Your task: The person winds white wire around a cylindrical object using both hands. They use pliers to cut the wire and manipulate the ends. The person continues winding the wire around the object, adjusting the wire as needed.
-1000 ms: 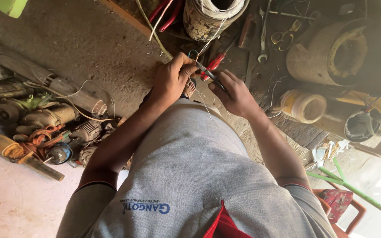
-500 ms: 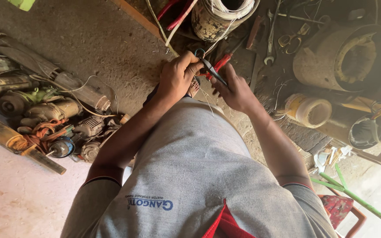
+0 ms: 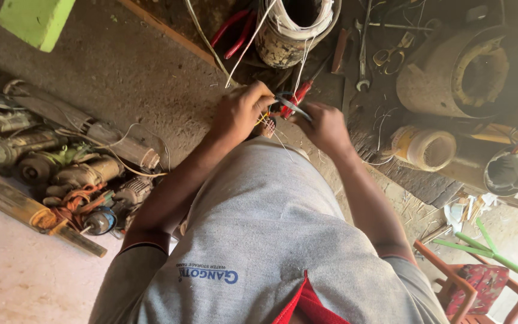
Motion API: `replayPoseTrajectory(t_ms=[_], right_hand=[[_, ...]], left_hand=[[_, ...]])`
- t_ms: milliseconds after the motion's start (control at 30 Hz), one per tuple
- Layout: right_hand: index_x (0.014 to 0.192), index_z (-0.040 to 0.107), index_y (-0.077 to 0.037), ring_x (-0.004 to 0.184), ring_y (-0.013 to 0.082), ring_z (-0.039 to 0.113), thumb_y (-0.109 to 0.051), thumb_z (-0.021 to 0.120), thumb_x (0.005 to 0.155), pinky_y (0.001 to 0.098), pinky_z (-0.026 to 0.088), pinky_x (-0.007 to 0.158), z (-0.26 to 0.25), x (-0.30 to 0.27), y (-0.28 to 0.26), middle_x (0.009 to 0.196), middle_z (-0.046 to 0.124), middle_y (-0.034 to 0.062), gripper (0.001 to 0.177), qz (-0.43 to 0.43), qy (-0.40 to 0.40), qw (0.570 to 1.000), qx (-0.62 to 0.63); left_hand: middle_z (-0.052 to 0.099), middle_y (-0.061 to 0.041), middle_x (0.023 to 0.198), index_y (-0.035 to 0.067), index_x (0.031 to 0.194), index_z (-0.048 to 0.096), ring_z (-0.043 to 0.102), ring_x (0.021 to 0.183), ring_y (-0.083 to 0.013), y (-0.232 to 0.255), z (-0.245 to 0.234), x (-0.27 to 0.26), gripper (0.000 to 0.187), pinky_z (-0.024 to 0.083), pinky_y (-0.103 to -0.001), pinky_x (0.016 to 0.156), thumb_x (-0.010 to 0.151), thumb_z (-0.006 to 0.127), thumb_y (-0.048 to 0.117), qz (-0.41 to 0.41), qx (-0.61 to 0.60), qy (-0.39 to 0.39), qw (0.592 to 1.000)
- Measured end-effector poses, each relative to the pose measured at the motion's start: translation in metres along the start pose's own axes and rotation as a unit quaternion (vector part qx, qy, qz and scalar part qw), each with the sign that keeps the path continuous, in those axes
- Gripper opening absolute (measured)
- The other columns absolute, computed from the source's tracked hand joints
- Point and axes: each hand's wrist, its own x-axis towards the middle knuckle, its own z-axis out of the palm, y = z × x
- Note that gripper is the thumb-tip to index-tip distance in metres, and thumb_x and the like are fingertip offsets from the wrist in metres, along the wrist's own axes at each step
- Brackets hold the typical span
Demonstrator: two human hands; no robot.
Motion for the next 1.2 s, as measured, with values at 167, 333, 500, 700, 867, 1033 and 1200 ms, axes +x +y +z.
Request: replayPoseTrajectory(t_ms=[167, 333, 500, 700, 867, 1033, 1200], right_hand=[[0.104, 0.073, -0.007, 0.073, 0.0298, 0.075, -0.044, 0.065, 0.104, 0.0464, 0.056, 0.07, -0.012, -0.024, 0.06, 0.077, 0.073, 0.0118, 0.037, 0.215, -0.068, 0.974, -0.022], [0.122, 0.059, 0.001, 0.093, 0.051, 0.067, -0.03, 0.069, 0.104, 0.0565, 0.053, 0.076, 0.011, -0.019, 0.108, 0.114, 0.063, 0.0296, 0.038, 0.191, 0.147, 0.968, -0.067], [0.145, 0.048, 0.004, 0.118, 0.0565, 0.053, -0.018, 0.074, 0.095, 0.0577, 0.046, 0.097, 0.032, 0.016, 0.108, 0.134, 0.049, 0.0349, 0.061, 0.138, 0.277, 0.946, -0.096], [0.136, 0.061, -0.008, 0.122, 0.0444, 0.055, -0.01, 0.073, 0.092, 0.052, 0.044, 0.103, 0.006, 0.005, 0.046, 0.134, 0.058, 0.0207, 0.045, 0.162, 0.306, 0.932, -0.103], [0.125, 0.066, -0.007, 0.123, 0.0355, 0.062, -0.008, 0.07, 0.101, 0.0481, 0.051, 0.104, -0.015, -0.014, -0.046, 0.129, 0.065, 0.0165, 0.024, 0.079, 0.324, 0.942, -0.046], [0.125, 0.066, -0.007, 0.112, 0.0241, 0.072, -0.021, 0.067, 0.101, 0.0336, 0.063, 0.091, -0.028, -0.013, -0.127, 0.133, 0.065, 0.0125, 0.028, 0.08, 0.177, 0.974, 0.117], [0.141, 0.054, 0.0, 0.12, 0.031, 0.066, -0.034, 0.072, 0.095, 0.0416, 0.058, 0.098, -0.026, 0.004, -0.169, 0.143, 0.054, 0.019, 0.06, -0.005, 0.127, 0.983, 0.13]], left_hand=[[0.071, -0.003, 0.083, 0.007, 0.103, 0.064, 0.074, 0.077, -0.0144, -0.042, -0.065, 0.029, 0.007, 0.058, -0.032, 0.064, 0.108, 0.062, 0.012, -0.015, -0.016, 0.136, 0.991], [0.064, -0.015, 0.117, 0.021, 0.12, 0.067, 0.064, 0.106, -0.0295, -0.12, -0.078, 0.093, 0.019, 0.057, -0.038, 0.084, 0.102, 0.067, 0.025, 0.039, 0.391, 0.309, 0.866], [0.045, -0.023, 0.145, 0.003, 0.142, 0.054, 0.046, 0.134, -0.0436, -0.164, -0.01, 0.116, 0.05, 0.047, -0.055, 0.109, 0.103, 0.072, 0.027, 0.06, 0.365, 0.071, 0.926], [0.049, -0.03, 0.136, 0.002, 0.145, 0.049, 0.048, 0.121, -0.0511, -0.177, 0.033, 0.097, 0.07, 0.045, -0.061, 0.09, 0.09, 0.075, 0.037, -0.005, 0.361, -0.046, 0.932], [0.055, -0.027, 0.139, 0.003, 0.145, 0.049, 0.052, 0.129, -0.0455, -0.176, 0.002, 0.109, 0.053, 0.044, -0.057, 0.11, 0.114, 0.049, 0.047, -0.069, 0.223, -0.121, 0.965], [0.045, -0.021, 0.156, 0.006, 0.155, 0.042, 0.05, 0.142, -0.0341, -0.12, -0.057, 0.045, 0.055, 0.047, -0.045, 0.114, 0.115, 0.032, 0.042, -0.062, -0.108, -0.088, 0.988], [0.049, -0.018, 0.138, 0.013, 0.123, 0.06, 0.056, 0.119, -0.0264, -0.053, -0.085, -0.001, 0.021, 0.051, -0.04, 0.103, 0.108, 0.049, 0.023, 0.158, -0.071, -0.167, 0.971]])
